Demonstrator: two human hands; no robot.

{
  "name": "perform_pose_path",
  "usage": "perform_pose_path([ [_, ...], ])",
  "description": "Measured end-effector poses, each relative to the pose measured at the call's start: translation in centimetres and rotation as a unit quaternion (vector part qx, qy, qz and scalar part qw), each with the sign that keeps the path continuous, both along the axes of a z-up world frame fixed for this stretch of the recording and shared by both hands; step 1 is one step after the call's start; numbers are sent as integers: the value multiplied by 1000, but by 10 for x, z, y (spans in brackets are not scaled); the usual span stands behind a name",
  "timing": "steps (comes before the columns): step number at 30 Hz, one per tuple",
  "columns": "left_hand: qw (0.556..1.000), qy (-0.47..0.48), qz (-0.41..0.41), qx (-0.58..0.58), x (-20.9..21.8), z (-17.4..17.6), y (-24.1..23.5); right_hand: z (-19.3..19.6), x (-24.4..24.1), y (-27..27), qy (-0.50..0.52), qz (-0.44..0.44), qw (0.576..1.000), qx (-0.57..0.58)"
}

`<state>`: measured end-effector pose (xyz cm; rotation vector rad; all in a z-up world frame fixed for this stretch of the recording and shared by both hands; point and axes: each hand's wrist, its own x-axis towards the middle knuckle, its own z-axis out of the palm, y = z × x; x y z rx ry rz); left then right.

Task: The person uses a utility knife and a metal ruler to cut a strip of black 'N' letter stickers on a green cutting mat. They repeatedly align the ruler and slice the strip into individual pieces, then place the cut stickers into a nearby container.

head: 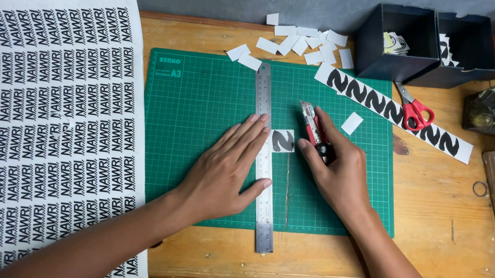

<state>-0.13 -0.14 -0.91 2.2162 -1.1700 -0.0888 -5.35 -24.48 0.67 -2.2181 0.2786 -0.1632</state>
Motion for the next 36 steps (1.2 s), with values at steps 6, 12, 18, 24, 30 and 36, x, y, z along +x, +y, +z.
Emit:
perform_pose_path([
  [6,1000,-5,3,5,0,0,-1,1,0,1,2,0,1000,2],
  [12,1000,-11,3,6,-1,-2,-1,-6,-1,-2,-1,1,1000,1],
  [18,1000,-24,4,11,-1,-5,-1,-10,-1,-5,-4,1,1000,-1],
  [24,998,-66,6,7,-3,-8,-2,-9,0,-8,13,-13,1000,22],
  [30,993,-116,4,7,-5,-11,-1,-9,-2,-10,17,-26,998,60],
  [36,988,-151,-10,12,-4,-12,-2,-29,-3,-21,27,-48,994,95],
])
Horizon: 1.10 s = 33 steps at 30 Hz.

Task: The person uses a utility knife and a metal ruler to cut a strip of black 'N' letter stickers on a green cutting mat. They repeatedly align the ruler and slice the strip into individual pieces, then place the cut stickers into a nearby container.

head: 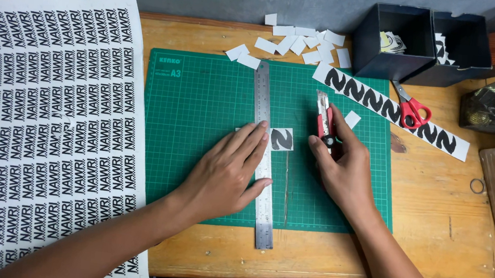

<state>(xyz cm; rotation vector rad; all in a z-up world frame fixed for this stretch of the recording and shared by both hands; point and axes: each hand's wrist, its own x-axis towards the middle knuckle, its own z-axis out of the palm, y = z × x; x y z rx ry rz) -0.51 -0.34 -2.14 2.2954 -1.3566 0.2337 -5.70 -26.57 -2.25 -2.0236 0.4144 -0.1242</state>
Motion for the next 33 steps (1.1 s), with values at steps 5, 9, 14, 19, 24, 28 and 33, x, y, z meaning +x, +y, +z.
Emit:
perform_pose_path([
  [5,1000,-1,-1,-1,1,1,0,4,2,1,-4,2,1000,-1],
  [9,1000,-10,0,15,1,1,2,5,-1,2,-3,3,1000,-3],
  [14,1000,5,-3,9,0,5,2,1,-1,1,-3,7,1000,-10],
  [19,1000,9,-1,11,-1,6,2,1,0,0,-6,12,1000,-16],
  [24,1000,11,3,4,0,5,1,1,-1,1,-6,14,1000,-18],
  [28,1000,12,4,-1,0,2,1,3,-1,1,-3,16,999,-27],
  [33,1000,11,7,-12,1,1,1,11,1,5,-8,16,999,-34],
])
